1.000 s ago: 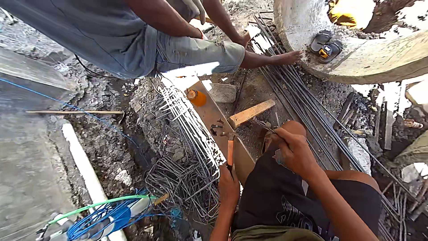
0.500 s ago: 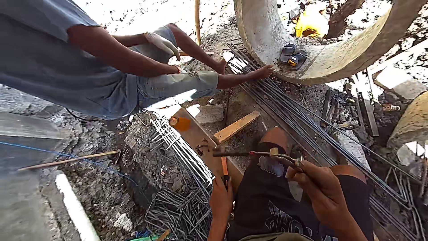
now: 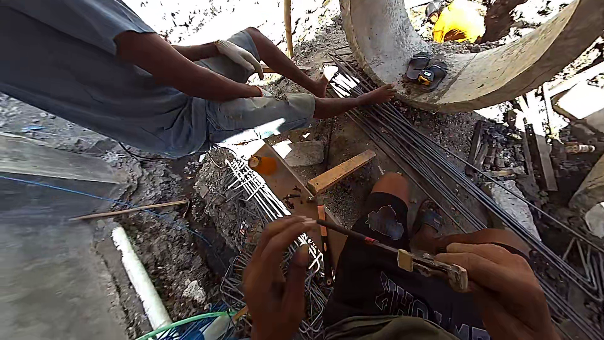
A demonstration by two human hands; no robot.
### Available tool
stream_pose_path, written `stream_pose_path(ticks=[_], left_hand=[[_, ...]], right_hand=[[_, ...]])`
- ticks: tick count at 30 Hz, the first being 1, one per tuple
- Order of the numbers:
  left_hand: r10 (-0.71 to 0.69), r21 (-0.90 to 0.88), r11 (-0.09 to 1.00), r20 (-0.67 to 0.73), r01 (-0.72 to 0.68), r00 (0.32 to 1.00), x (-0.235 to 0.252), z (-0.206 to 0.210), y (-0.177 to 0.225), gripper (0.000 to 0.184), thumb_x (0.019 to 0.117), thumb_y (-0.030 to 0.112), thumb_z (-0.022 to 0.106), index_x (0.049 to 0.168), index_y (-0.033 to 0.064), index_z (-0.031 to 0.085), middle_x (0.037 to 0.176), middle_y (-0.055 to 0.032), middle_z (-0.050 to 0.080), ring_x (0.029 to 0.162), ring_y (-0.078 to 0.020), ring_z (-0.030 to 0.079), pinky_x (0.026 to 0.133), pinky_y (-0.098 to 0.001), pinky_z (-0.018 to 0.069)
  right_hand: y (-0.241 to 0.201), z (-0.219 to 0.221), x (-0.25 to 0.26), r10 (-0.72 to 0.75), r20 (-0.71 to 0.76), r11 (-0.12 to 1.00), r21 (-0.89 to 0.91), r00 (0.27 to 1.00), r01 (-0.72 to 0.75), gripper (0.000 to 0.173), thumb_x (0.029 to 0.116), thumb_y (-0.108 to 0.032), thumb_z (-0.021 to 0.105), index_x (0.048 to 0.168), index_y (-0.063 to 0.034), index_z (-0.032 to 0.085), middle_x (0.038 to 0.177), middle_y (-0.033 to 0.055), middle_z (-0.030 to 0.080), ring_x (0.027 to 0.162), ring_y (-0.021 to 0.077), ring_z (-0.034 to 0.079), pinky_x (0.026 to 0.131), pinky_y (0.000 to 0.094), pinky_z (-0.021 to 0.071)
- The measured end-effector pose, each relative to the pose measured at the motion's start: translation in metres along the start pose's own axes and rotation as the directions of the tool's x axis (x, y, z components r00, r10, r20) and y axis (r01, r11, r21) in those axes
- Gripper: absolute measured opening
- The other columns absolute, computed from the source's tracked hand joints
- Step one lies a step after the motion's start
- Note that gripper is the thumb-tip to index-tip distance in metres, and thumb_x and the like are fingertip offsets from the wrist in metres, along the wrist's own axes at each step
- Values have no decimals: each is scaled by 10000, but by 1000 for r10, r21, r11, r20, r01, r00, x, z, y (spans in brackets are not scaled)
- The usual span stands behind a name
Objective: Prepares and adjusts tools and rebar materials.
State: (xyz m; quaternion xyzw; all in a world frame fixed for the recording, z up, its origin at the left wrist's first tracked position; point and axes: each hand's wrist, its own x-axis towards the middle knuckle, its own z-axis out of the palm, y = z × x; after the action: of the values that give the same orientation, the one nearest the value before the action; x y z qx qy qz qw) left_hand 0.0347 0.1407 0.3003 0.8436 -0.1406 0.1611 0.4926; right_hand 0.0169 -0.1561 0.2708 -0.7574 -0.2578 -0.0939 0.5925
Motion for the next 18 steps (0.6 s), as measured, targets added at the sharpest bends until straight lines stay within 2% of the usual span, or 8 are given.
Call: stream_pose_path(ticks=[2, 5, 7, 9, 11, 15, 18], left_hand=[[154, -96, 985, 109, -144, 982, 9, 17, 27, 365, 1053, 466, 526, 1214, 181, 688, 1274, 70, 665, 1268, -87, 584, 1066, -271, 499], [237, -196, 957, 111, -212, 965, 15, 43, 47, 357, 1007, 412, 639, 1176, 103, 696, 1236, -8, 679, 1261, -147, 597, 1056, -295, 522], [245, -243, 946, 94, -216, 965, 17, 54, 55, 293, 987, 343, 688, 1116, 82, 713, 1158, -17, 692, 1189, -133, 626, 1008, -264, 539], [245, -268, 940, 93, -213, 965, 17, 62, 61, 239, 966, 296, 723, 1045, 70, 720, 1063, -21, 691, 1061, -92, 655, 916, -209, 554], [241, -241, 948, 121, -207, 963, 16, 66, 68, 234, 957, 285, 737, 1016, 60, 717, 1011, -28, 689, 989, -65, 662, 868, -172, 554], [236, -119, 969, 170, -218, 957, 13, 71, 80, 189, 971, 251, 720, 1023, 70, 706, 985, -34, 693, 942, -56, 657, 825, -150, 530], [248, -187, 958, 174, -216, 953, 14, 73, 76, 158, 976, 229, 711, 1010, 75, 700, 991, -23, 691, 953, -52, 659, 835, -150, 536]], right_hand=[[-1, 1, 0, -27, -2, 999, -19, 1000, 27, 312, 1106, -339, 442, 1078, -102, 644, 762, 16, 540, 678, 10, 538, 619, 120, 427], [1, 1, -2, -58, 9, 998, -12, 998, 58, 304, 1104, -333, 449, 1071, -107, 650, 766, 10, 541, 684, 8, 541, 623, 119, 432], [3, 1, -6, -68, 8, 997, 23, 998, 67, 309, 1105, -331, 446, 1061, -103, 650, 768, 10, 531, 692, 7, 537, 627, 118, 429], [8, 2, -11, -71, -8, 990, 119, 997, 71, 319, 1108, -329, 439, 1065, -91, 647, 789, 10, 542, 728, -5, 550, 669, 105, 444], [14, 3, -16, -71, -36, 971, 227, 997, 77, 335, 1111, -333, 432, 1063, -79, 645, 809, 6, 564, 757, -22, 557, 696, 92, 444], [20, 5, -24, -68, -75, 940, 330, 995, 89, 347, 1113, -334, 425, 1047, -64, 632, 819, 5, 569, 772, -37, 555, 707, 83, 434], [17, 0, -27, -66, -76, 951, 298, 995, 86, 340, 1106, -324, 452, 1063, -52, 650, 808, 22, 577, 750, -12, 558, 693, 102, 446]])
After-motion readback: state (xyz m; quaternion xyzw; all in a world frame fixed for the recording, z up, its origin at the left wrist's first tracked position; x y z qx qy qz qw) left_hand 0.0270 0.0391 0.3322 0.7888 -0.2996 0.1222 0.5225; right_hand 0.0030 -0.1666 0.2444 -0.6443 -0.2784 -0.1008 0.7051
